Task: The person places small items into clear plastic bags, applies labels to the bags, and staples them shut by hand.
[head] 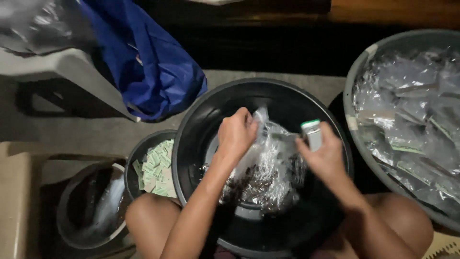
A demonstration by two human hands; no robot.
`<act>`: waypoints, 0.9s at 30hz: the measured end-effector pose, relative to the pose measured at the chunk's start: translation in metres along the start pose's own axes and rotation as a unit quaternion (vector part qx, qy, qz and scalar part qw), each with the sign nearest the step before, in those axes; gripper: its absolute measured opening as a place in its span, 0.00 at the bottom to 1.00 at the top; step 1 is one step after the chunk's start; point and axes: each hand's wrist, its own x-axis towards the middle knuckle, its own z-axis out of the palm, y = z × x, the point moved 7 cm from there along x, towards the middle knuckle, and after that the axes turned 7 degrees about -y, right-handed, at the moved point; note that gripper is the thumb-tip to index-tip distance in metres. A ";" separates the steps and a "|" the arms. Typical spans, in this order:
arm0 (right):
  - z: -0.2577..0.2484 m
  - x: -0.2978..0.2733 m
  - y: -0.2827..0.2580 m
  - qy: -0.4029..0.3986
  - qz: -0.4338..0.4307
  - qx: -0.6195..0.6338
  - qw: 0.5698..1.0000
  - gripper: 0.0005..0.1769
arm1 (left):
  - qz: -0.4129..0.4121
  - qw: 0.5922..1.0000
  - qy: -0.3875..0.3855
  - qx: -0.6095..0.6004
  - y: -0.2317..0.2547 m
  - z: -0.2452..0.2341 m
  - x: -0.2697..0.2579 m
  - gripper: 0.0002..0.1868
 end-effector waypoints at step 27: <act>-0.055 -0.018 -0.089 -0.035 -0.044 0.213 0.975 0.14 | 0.417 0.859 0.101 -0.280 0.102 -0.061 -0.126 0.14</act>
